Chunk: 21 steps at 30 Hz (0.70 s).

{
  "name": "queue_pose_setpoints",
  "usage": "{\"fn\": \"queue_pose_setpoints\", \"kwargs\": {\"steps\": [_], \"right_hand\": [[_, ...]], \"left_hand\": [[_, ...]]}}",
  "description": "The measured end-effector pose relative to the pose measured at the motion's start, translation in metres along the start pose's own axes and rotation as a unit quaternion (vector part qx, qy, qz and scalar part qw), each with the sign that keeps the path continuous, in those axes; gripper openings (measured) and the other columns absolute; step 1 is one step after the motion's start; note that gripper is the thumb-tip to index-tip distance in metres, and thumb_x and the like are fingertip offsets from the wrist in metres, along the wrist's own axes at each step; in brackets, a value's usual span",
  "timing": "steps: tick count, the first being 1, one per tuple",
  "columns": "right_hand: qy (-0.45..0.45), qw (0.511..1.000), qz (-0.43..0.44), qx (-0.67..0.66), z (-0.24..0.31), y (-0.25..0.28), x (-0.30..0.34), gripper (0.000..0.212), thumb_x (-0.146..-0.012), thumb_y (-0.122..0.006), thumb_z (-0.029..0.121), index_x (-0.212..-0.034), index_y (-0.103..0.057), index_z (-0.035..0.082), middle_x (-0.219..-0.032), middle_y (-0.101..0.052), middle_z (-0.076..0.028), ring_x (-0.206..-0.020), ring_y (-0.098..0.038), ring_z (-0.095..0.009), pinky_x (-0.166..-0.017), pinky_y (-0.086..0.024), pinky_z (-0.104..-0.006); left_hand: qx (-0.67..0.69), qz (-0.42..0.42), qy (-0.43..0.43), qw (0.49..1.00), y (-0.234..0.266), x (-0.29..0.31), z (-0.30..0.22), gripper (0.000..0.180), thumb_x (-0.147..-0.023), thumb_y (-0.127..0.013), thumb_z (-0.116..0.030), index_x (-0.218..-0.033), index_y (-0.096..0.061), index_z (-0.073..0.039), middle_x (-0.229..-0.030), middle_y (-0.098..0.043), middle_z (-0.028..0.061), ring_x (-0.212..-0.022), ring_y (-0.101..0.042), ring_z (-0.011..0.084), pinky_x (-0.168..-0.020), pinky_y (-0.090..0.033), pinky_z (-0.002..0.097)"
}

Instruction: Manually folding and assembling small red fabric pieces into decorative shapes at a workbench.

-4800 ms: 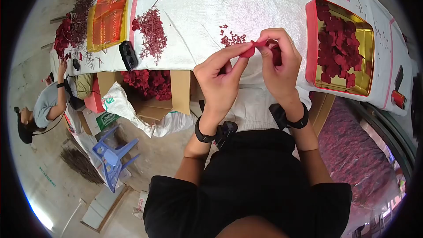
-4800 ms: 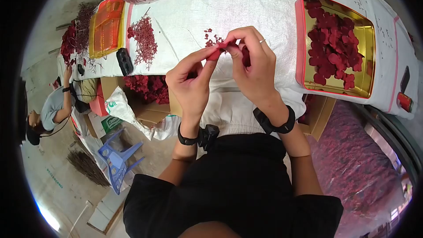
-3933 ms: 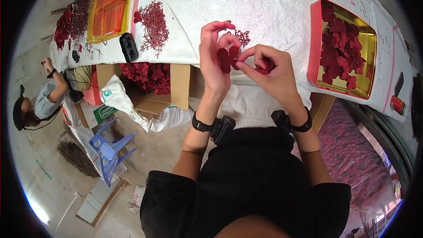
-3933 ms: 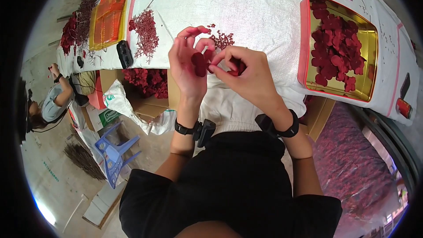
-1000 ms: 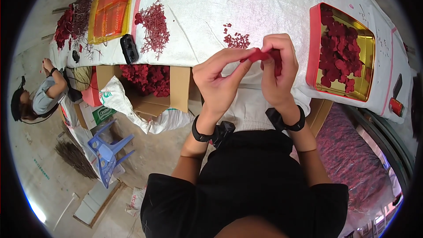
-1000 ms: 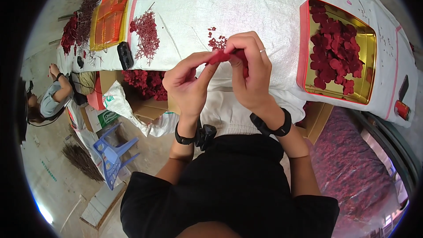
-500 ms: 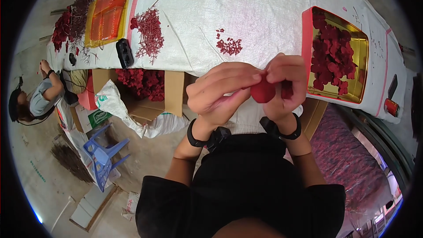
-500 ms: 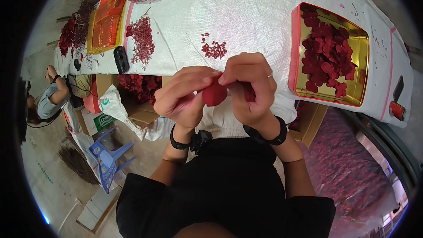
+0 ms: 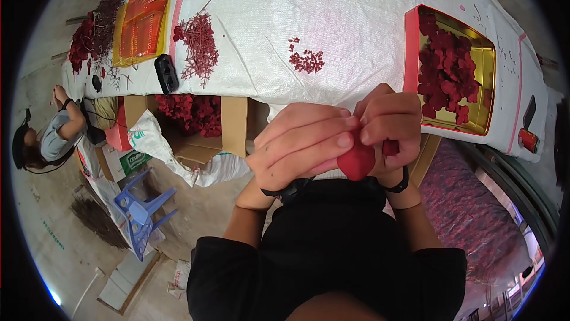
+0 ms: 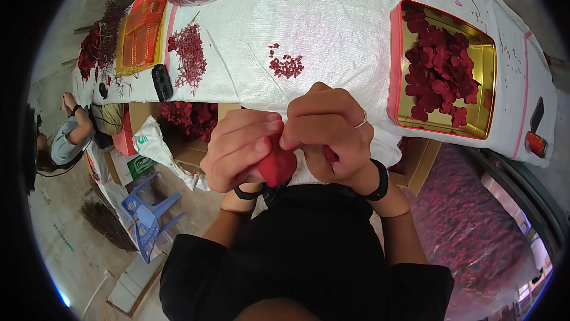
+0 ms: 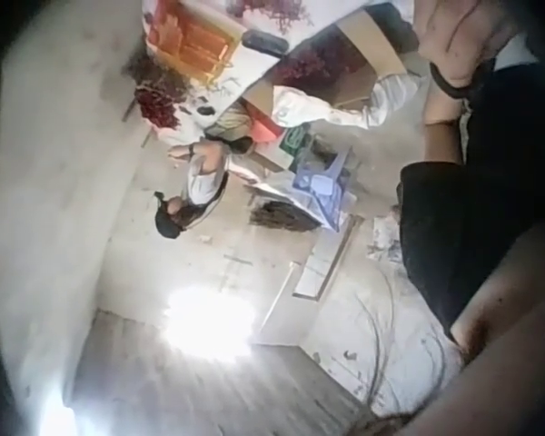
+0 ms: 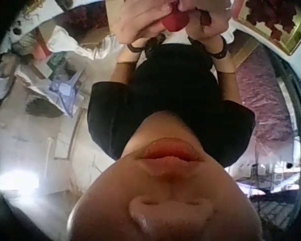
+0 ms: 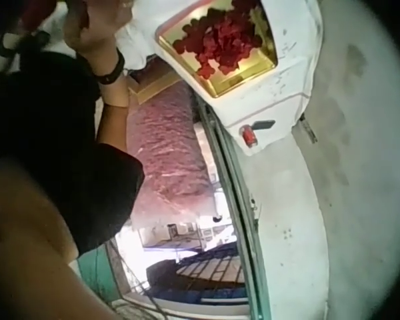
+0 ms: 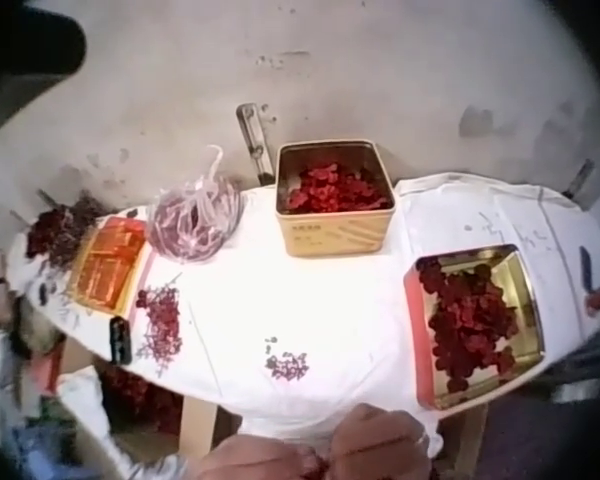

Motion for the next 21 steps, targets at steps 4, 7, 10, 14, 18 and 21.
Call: {"fn": "queue_pose_setpoints", "kwargs": {"steps": [4, 7, 10, 14, 18, 21], "right_hand": [[0.008, 1.000, 0.013, -0.020, 0.001, -0.001, -0.001, 0.025, -0.065, -0.053, -0.015, -0.081, -0.059, 0.002, -0.086, -0.056, -0.011, -0.058, -0.050, -0.013, -0.049, -0.039, -0.0249], [-0.029, 0.999, -0.004, -0.013, 0.002, 0.001, 0.001, 0.022, -0.065, -0.053, -0.014, -0.080, -0.058, 0.001, -0.082, -0.056, -0.011, -0.062, -0.050, -0.015, -0.052, -0.040, -0.0249], [-0.064, 0.998, -0.017, -0.022, 0.003, 0.000, 0.002, 0.020, -0.065, -0.053, -0.013, -0.079, -0.057, 0.001, -0.080, -0.056, -0.011, -0.065, -0.051, -0.016, -0.054, -0.041, -0.0251], [-0.110, 0.992, -0.010, -0.053, 0.004, 0.003, -0.003, 0.017, -0.066, -0.054, -0.011, -0.078, -0.056, 0.001, -0.077, -0.057, -0.010, -0.069, -0.052, -0.017, -0.057, -0.042, -0.0256], [-0.109, 0.992, 0.002, -0.070, 0.007, 0.002, -0.004, 0.014, -0.068, -0.056, -0.009, -0.078, -0.057, 0.001, -0.078, -0.058, -0.010, -0.068, -0.053, -0.017, -0.057, -0.042, -0.0260], [-0.091, 0.993, 0.012, -0.071, 0.009, 0.003, -0.006, 0.012, -0.070, -0.059, -0.007, -0.078, -0.058, 0.001, -0.079, -0.058, -0.010, -0.066, -0.053, -0.016, -0.056, -0.041, -0.0262]], "left_hand": [[-0.058, 0.018, -0.073, 0.995, 0.001, -0.001, 0.004, 0.031, -0.087, -0.060, -0.028, -0.097, -0.056, 0.001, -0.086, -0.064, 0.0188, -0.075, -0.065, 0.0310, -0.061, -0.055, 0.0349], [-0.026, 0.003, -0.072, 0.997, -0.003, -0.004, 0.004, 0.026, -0.086, -0.061, -0.022, -0.095, -0.057, 0.003, -0.085, -0.064, 0.0191, -0.073, -0.065, 0.0311, -0.060, -0.055, 0.0344], [-0.044, 0.023, -0.082, 0.995, 0.000, -0.007, 0.005, 0.022, -0.086, -0.062, -0.018, -0.091, -0.057, 0.003, -0.084, -0.064, 0.0189, -0.071, -0.065, 0.0311, -0.059, -0.055, 0.0341], [-0.038, 0.040, -0.089, 0.994, 0.003, -0.012, 0.008, 0.018, -0.085, -0.062, -0.013, -0.087, -0.057, 0.004, -0.082, -0.063, 0.0184, -0.069, -0.065, 0.0313, -0.059, -0.055, 0.0339], [-0.009, 0.030, -0.078, 0.997, 0.004, -0.013, 0.005, 0.018, -0.085, -0.063, -0.014, -0.086, -0.057, 0.003, -0.081, -0.063, 0.0178, -0.069, -0.065, 0.0312, -0.058, -0.055, 0.0340], [0.026, 0.004, -0.050, 0.998, 0.002, -0.010, 0.000, 0.016, -0.080, -0.066, -0.010, -0.087, -0.060, 0.002, -0.084, -0.064, 0.0160, -0.074, -0.065, 0.0297, -0.062, -0.055, 0.0331]]}}
Point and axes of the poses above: each hand's wrist, its own x-axis away from the middle knuckle, its own y-axis out of the back of the hand, z = x × y, the point moved 1 cm from there along -x, towards the middle knuckle
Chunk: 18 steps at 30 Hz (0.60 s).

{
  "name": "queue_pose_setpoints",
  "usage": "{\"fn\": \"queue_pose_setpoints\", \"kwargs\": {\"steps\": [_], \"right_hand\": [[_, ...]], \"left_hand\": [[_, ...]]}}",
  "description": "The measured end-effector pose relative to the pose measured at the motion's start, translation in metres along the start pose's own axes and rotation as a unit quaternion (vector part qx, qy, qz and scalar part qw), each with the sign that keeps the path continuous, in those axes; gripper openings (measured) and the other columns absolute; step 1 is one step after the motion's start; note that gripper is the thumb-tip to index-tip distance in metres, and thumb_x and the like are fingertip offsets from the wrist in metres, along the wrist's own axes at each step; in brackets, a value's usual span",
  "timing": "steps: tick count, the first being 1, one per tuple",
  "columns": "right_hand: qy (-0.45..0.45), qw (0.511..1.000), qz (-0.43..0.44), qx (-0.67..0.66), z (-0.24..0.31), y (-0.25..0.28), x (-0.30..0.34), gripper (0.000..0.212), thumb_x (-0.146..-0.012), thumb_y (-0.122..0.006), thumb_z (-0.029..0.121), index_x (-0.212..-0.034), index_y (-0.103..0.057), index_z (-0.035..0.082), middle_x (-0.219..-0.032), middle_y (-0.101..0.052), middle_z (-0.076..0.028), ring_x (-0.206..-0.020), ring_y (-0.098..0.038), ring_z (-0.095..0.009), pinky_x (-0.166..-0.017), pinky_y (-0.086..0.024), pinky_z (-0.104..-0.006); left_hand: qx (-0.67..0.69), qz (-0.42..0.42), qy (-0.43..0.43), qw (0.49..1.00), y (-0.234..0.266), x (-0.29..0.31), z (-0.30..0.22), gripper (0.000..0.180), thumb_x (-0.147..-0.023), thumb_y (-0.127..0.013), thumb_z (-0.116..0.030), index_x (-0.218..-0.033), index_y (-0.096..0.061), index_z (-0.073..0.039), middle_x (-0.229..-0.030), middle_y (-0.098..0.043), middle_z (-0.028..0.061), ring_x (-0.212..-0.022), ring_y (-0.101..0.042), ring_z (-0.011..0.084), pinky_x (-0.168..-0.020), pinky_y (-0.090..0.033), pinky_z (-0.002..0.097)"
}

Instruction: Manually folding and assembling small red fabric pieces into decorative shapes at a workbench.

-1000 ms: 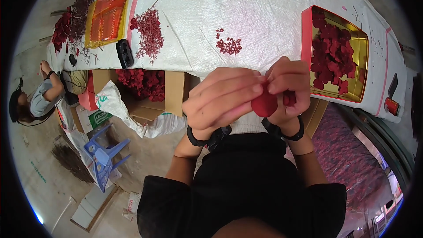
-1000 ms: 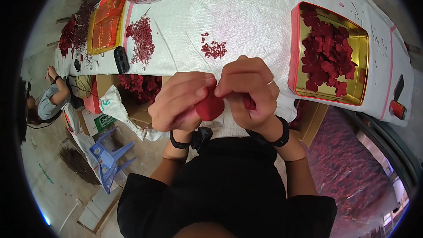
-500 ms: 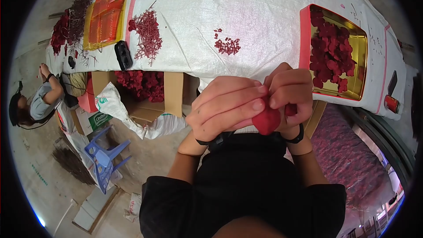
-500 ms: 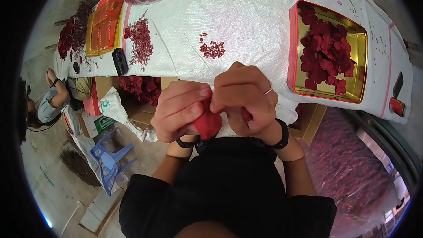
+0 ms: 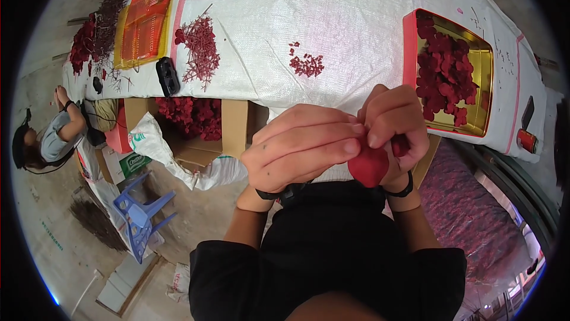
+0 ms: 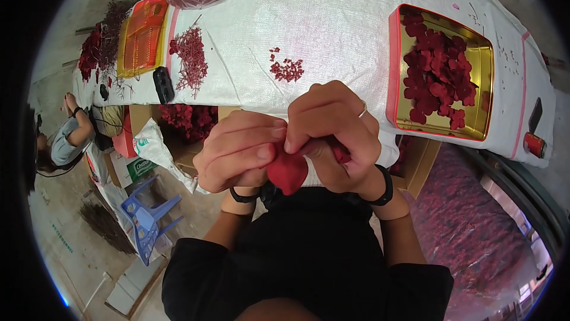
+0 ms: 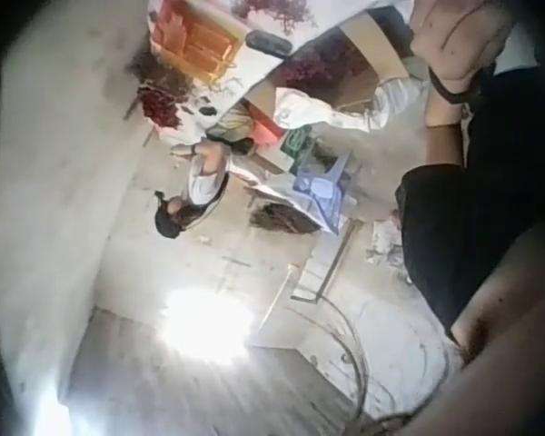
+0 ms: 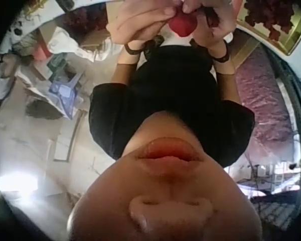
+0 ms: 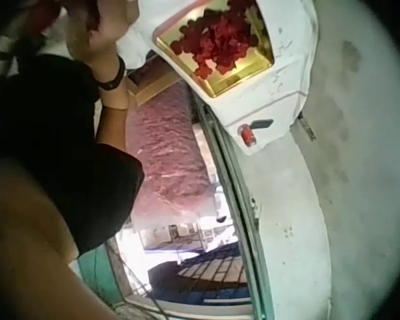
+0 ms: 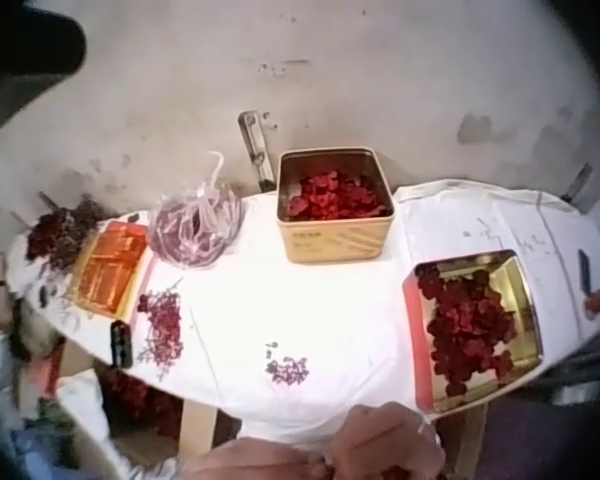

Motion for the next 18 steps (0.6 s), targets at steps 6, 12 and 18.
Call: {"fn": "queue_pose_setpoints", "kwargs": {"steps": [6, 12, 18], "right_hand": [[0.019, 0.999, 0.029, -0.009, 0.005, 0.003, -0.003, 0.009, -0.070, -0.063, -0.004, -0.078, -0.062, 0.000, -0.079, -0.059, -0.011, -0.060, -0.051, -0.014, -0.053, -0.040, -0.0259], [-0.015, 0.997, 0.050, 0.049, 0.009, 0.002, -0.011, 0.014, -0.070, -0.059, -0.005, -0.066, -0.052, 0.007, -0.072, -0.051, -0.006, -0.057, -0.046, -0.014, -0.053, -0.038, -0.0261], [-0.061, 0.996, 0.048, 0.037, 0.006, 0.005, -0.013, 0.013, -0.065, -0.056, -0.008, -0.069, -0.055, 0.004, -0.072, -0.054, -0.008, -0.061, -0.048, -0.016, -0.055, -0.038, -0.0263]], "left_hand": [[0.057, -0.075, 0.034, 0.995, -0.008, 0.010, -0.004, 0.021, -0.069, -0.073, -0.002, -0.089, -0.067, 0.001, -0.090, -0.066, 0.0139, -0.082, -0.065, 0.0278, -0.068, -0.055, 0.0319], [0.063, -0.094, 0.037, 0.993, -0.009, 0.013, 0.002, 0.019, -0.069, -0.072, 0.000, -0.087, -0.067, 0.002, -0.089, -0.066, 0.0147, -0.081, -0.066, 0.0288, -0.068, -0.055, 0.0328], [0.054, -0.099, 0.053, 0.992, -0.008, 0.011, 0.010, 0.020, -0.067, -0.071, 0.006, -0.086, -0.066, 0.004, -0.087, -0.066, 0.0145, -0.079, -0.065, 0.0293, -0.067, -0.055, 0.0325]]}}
Point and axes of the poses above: each hand's wrist, its own x-axis away from the middle knuckle, its own y-axis out of the back of the hand, z = x × y, the point moved 1 cm from there along -x, towards the middle knuckle
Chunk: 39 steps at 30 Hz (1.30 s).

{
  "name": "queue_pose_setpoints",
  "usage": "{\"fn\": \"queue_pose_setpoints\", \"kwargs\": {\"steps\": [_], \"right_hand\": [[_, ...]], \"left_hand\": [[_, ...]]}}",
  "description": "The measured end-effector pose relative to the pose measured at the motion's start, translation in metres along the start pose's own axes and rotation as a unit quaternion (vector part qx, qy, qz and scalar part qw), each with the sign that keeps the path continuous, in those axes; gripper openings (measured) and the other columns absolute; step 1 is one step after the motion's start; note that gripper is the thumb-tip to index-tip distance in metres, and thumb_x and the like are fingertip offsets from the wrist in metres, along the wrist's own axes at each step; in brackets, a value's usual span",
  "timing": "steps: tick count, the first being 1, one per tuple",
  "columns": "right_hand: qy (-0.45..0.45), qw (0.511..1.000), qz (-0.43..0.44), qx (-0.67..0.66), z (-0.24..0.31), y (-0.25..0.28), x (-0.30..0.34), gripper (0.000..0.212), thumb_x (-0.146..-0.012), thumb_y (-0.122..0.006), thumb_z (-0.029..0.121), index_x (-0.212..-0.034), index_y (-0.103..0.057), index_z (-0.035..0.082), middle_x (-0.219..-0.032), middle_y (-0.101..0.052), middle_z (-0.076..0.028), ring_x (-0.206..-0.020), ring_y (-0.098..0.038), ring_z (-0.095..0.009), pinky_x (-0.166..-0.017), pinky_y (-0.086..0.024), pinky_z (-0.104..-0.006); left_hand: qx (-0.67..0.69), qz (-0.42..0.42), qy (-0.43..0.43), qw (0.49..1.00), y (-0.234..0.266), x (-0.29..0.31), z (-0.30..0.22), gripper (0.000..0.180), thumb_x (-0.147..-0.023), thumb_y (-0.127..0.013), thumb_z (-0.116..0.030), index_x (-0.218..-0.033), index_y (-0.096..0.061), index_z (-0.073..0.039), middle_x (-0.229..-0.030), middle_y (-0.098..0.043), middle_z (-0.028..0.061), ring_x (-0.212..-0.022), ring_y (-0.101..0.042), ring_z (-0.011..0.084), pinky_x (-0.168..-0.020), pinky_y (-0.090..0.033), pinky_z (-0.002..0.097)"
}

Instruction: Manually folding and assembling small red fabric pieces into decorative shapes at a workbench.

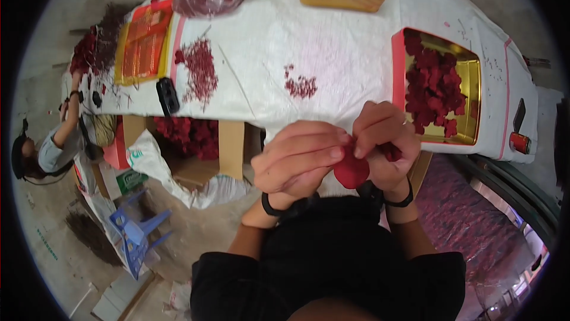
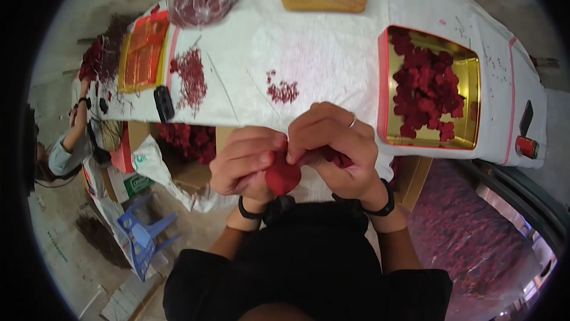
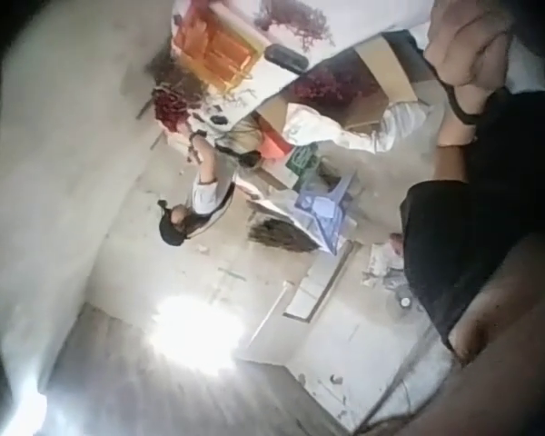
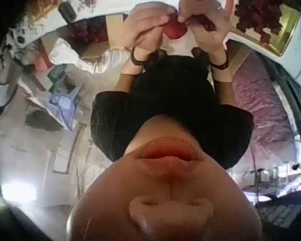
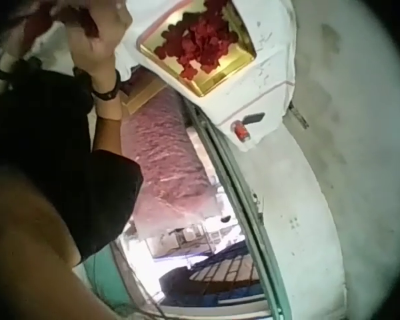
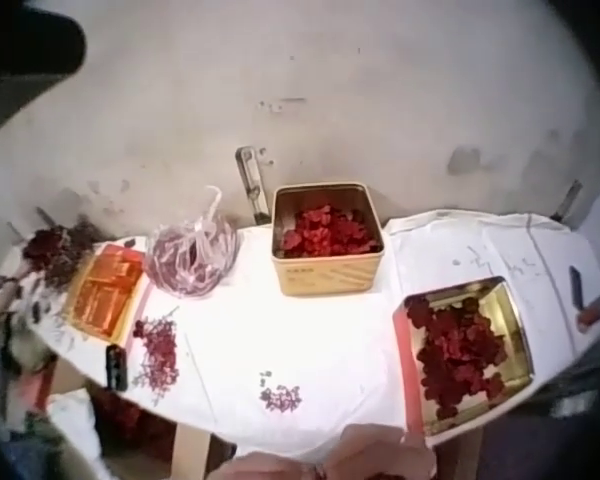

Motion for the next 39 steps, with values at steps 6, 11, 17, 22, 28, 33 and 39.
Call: {"fn": "queue_pose_setpoints", "kwargs": {"steps": [6, 11, 17, 22, 28, 33, 39], "right_hand": [[-0.084, 0.996, 0.026, -0.016, -0.014, 0.017, 0.000, 0.011, -0.067, -0.057, -0.008, -0.073, -0.058, 0.001, -0.074, -0.057, -0.008, -0.066, -0.053, -0.017, -0.060, -0.041, -0.0257], [-0.084, 0.995, 0.037, 0.043, -0.025, 0.022, -0.002, 0.011, -0.070, -0.058, -0.009, -0.075, -0.059, 0.000, -0.076, -0.059, -0.008, -0.071, -0.056, -0.017, -0.065, -0.045, -0.0262], [-0.027, 0.996, -0.034, 0.075, -0.038, 0.010, -0.004, 0.013, -0.069, -0.060, -0.011, -0.077, -0.060, -0.001, -0.079, -0.061, -0.008, -0.075, -0.059, -0.017, -0.067, -0.047, -0.0254], [0.036, 0.991, -0.107, 0.069, -0.050, 0.011, -0.002, 0.014, -0.071, -0.062, -0.011, -0.081, -0.061, -0.001, -0.085, -0.062, -0.008, -0.074, -0.058, -0.014, -0.063, -0.046, -0.0219], [-0.146, 0.851, -0.187, -0.468, -0.030, 0.043, -0.012, 0.031, -0.072, -0.073, 0.001, -0.095, -0.055, 0.010, -0.080, -0.051, 0.000, -0.056, -0.039, -0.007, -0.041, -0.031, -0.0161], [-0.083, 0.750, 0.039, -0.655, -0.032, 0.045, -0.008, 0.035, -0.073, -0.077, 0.020, -0.097, -0.051, 0.016, -0.079, -0.045, 0.002, -0.053, -0.032, -0.007, -0.036, -0.024, -0.0156], [-0.053, 0.737, 0.025, -0.674, -0.017, 0.032, -0.008, 0.044, -0.074, -0.073, 0.037, -0.108, -0.053, 0.019, -0.086, -0.046, 0.003, -0.055, -0.034, -0.007, -0.036, -0.026, -0.0166]], "left_hand": [[0.017, 0.060, 0.051, 0.997, 0.003, -0.005, 0.026, 0.019, -0.066, -0.070, 0.009, -0.084, -0.065, 0.005, -0.086, -0.066, 0.0147, -0.081, -0.064, 0.0287, -0.070, -0.052, 0.0330], [0.032, 0.092, 0.090, 0.991, 0.003, -0.005, 0.048, 0.017, -0.067, -0.068, 0.010, -0.082, -0.063, 0.004, -0.082, -0.064, 0.0147, -0.082, -0.061, 0.0273, -0.073, -0.049, 0.0327], [0.109, 0.015, 0.126, 0.986, -0.009, 0.001, 0.068, 0.013, -0.075, -0.055, 0.011, -0.085, -0.057, 0.003, -0.087, -0.059, 0.0137, -0.083, -0.058, 0.0232, -0.072, -0.047, 0.0294], [0.129, -0.024, 0.166, 0.977, -0.025, -0.011, 0.076, 0.012, -0.082, -0.049, 0.009, -0.091, -0.053, 0.002, -0.093, -0.057, 0.0136, -0.086, -0.056, 0.0208, -0.072, -0.047, 0.0278], [0.192, 0.004, 0.241, 0.951, -0.040, -0.030, 0.071, 0.011, -0.082, -0.052, 0.007, -0.092, -0.054, 0.002, -0.091, -0.058, 0.0117, -0.086, -0.057, 0.0190, -0.073, -0.046, 0.0272], [0.093, 0.097, 0.280, 0.951, -0.068, -0.046, 0.091, 0.013, -0.081, -0.055, 0.006, -0.094, -0.057, 0.003, -0.088, -0.061, 0.0078, -0.083, -0.059, 0.0153, -0.074, -0.046, 0.0250], [0.136, 0.219, 0.233, 0.938, -0.116, -0.020, 0.100, 0.013, -0.083, -0.054, -0.005, -0.092, -0.060, 0.002, -0.085, -0.063, 0.0078, -0.084, -0.059, 0.0159, -0.078, -0.046, 0.0290]]}}
Point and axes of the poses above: each hand's wrist, its own x-axis away from the middle knuckle, its own y-axis out of the back of the hand, z = x × y, the point moved 1 cm from there along -x, towards the middle knuckle
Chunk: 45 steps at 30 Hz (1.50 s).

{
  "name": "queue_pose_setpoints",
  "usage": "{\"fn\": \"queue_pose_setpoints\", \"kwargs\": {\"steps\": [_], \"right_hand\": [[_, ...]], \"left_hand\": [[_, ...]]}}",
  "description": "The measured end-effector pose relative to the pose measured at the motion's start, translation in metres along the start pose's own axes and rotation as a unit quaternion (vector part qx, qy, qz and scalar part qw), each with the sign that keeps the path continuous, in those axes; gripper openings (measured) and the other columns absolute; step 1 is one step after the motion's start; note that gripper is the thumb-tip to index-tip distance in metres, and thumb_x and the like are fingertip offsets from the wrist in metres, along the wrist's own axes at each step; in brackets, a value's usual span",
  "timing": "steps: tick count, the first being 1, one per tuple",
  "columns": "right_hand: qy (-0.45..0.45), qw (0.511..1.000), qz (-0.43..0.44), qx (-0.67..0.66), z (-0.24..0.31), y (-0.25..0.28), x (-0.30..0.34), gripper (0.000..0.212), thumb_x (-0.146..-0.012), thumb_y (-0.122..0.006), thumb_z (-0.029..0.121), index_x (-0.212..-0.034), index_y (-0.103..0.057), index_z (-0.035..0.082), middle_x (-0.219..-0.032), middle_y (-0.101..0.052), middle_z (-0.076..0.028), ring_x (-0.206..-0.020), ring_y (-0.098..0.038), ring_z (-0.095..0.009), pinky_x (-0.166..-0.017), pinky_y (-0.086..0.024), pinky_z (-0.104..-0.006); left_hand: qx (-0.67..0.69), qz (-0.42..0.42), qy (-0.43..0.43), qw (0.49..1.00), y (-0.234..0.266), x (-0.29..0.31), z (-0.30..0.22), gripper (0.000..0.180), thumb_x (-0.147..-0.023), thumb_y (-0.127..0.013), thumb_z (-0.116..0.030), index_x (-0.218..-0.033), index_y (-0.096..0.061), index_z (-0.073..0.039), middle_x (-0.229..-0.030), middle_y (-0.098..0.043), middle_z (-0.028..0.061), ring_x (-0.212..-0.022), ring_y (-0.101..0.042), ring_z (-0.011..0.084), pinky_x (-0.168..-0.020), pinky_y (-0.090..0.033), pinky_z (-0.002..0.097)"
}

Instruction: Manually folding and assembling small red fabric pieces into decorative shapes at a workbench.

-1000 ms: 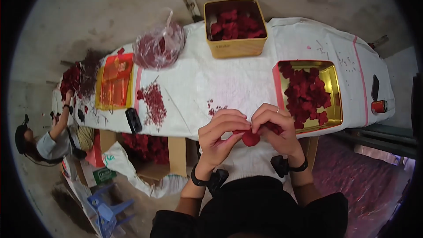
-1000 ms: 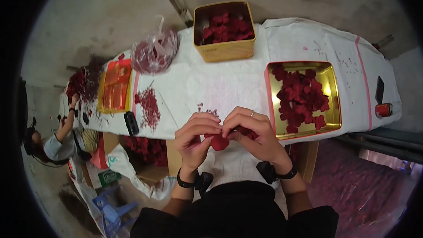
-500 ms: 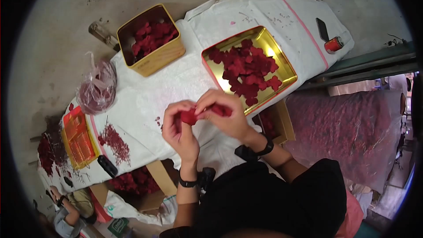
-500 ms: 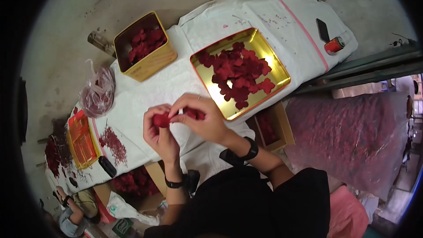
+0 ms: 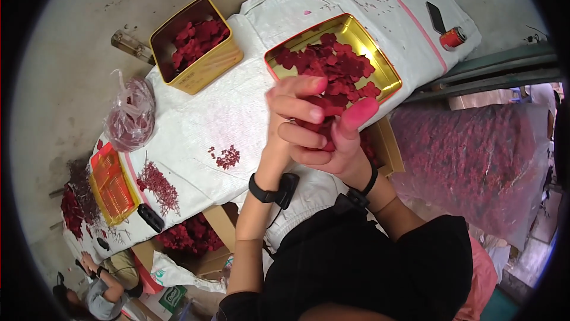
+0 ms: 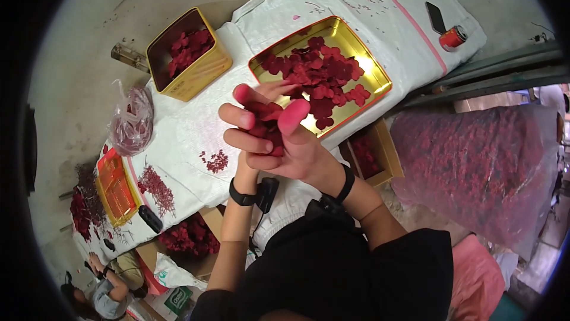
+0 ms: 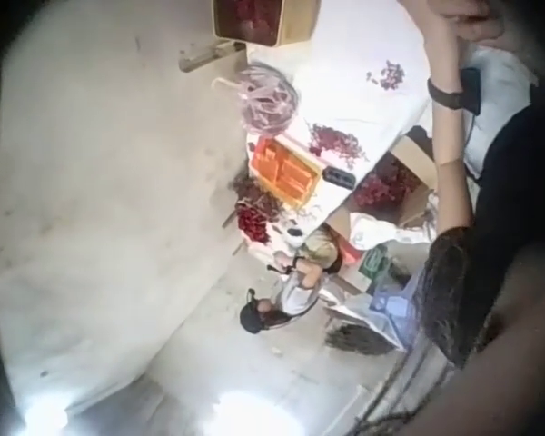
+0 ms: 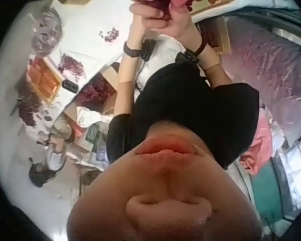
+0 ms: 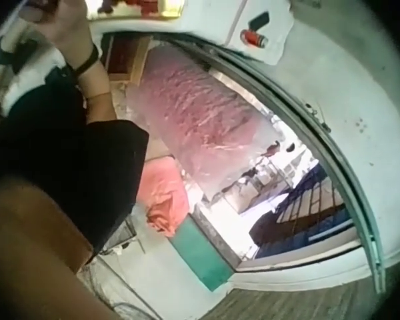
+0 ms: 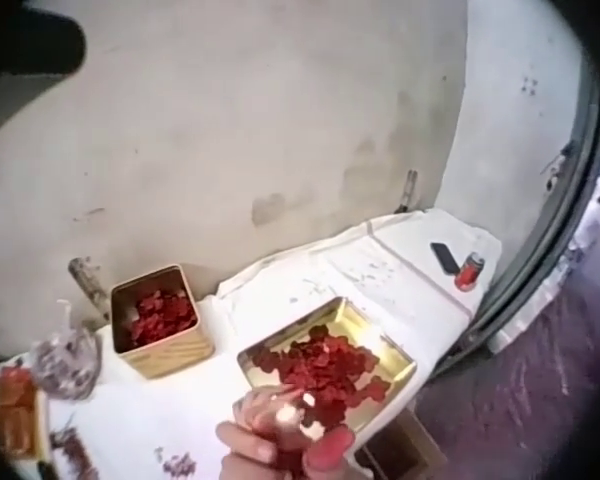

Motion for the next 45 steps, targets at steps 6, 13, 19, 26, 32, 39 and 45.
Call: {"fn": "queue_pose_setpoints", "kwargs": {"steps": [6, 13, 19, 26, 32, 39, 45], "right_hand": [[0.034, 0.996, 0.076, -0.033, -0.004, 0.005, 0.003, 0.077, -0.077, -0.060, 0.055, -0.141, -0.033, 0.020, -0.095, -0.041, 0.004, -0.061, -0.032, -0.006, -0.040, -0.024, -0.0171], [-0.048, 0.997, -0.011, -0.059, -0.007, -0.011, -0.002, 0.056, -0.073, -0.070, 0.047, -0.120, -0.053, 0.023, -0.087, -0.044, 0.007, -0.053, -0.030, -0.006, -0.037, -0.024, -0.0164], [-0.072, 0.995, -0.071, 0.002, -0.018, -0.017, -0.001, 0.055, -0.071, -0.069, 0.052, -0.116, -0.055, 0.024, -0.084, -0.044, 0.011, -0.045, -0.023, -0.004, -0.036, -0.023, -0.0164], [-0.087, 0.990, -0.114, 0.002, -0.025, -0.024, 0.000, 0.053, -0.069, -0.069, 0.056, -0.110, -0.056, 0.026, -0.070, -0.041, 0.013, -0.042, -0.023, -0.001, -0.036, -0.022, -0.0156], [-0.053, 0.997, 0.005, -0.060, -0.032, -0.008, 0.009, 0.076, -0.067, -0.053, 0.073, -0.115, -0.048, 0.015, -0.082, -0.042, 0.007, -0.052, -0.028, -0.006, -0.040, -0.023, -0.0172], [-0.122, 0.976, -0.156, 0.087, -0.028, -0.033, 0.002, 0.057, -0.063, -0.068, 0.064, -0.104, -0.054, 0.027, -0.061, -0.035, 0.012, -0.041, -0.022, -0.001, -0.037, -0.019, -0.0156], [-0.108, 0.940, -0.198, 0.255, -0.030, -0.034, -0.003, 0.070, -0.058, -0.062, 0.074, -0.104, -0.050, 0.022, -0.060, -0.030, 0.009, -0.043, -0.023, -0.002, -0.037, -0.017, -0.0169]], "left_hand": [[-0.103, 0.133, -0.103, 0.980, 0.020, -0.014, -0.010, 0.021, -0.089, -0.049, -0.012, -0.096, -0.061, 0.004, -0.094, -0.065, 0.0088, -0.084, -0.061, 0.0153, -0.078, -0.048, 0.0277], [0.227, 0.019, 0.050, 0.972, 0.043, -0.016, -0.101, 0.026, -0.092, -0.052, -0.016, -0.103, -0.062, 0.005, -0.099, -0.065, 0.0121, -0.090, -0.062, 0.0183, -0.078, -0.049, 0.0270], [0.121, 0.036, -0.023, 0.992, 0.046, 0.004, -0.124, 0.023, -0.080, -0.064, -0.002, -0.103, -0.063, 0.003, -0.096, -0.065, 0.0127, -0.084, -0.063, 0.0168, -0.076, -0.048, 0.0254], [0.127, -0.028, -0.081, 0.988, 0.041, 0.012, -0.125, 0.025, -0.074, -0.065, 0.006, -0.099, -0.064, 0.003, -0.091, -0.066, 0.0093, -0.083, -0.062, 0.0133, -0.075, -0.047, 0.0236], [0.163, -0.031, -0.077, 0.983, 0.039, 0.015, -0.123, 0.023, -0.074, -0.064, 0.007, -0.097, -0.063, 0.003, -0.091, -0.065, 0.0093, -0.083, -0.062, 0.0127, -0.075, -0.047, 0.0235], [0.128, -0.018, -0.140, 0.982, 0.045, 0.017, -0.119, 0.026, -0.075, -0.060, 0.010, -0.100, -0.061, 0.004, -0.091, -0.064, 0.0090, -0.079, -0.061, 0.0102, -0.075, -0.046, 0.0217], [0.181, -0.012, -0.084, 0.980, 0.046, 0.022, -0.126, 0.021, -0.080, -0.057, 0.005, -0.101, -0.056, 0.005, -0.087, -0.062, 0.0095, -0.069, -0.057, 0.0065, -0.070, -0.044, 0.0190]]}}
Point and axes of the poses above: each hand's wrist, its own x-axis away from the middle knuckle, its own y-axis out of the back of the hand, z = x × y, the point moved 1 cm from there along -x, towards the middle knuckle
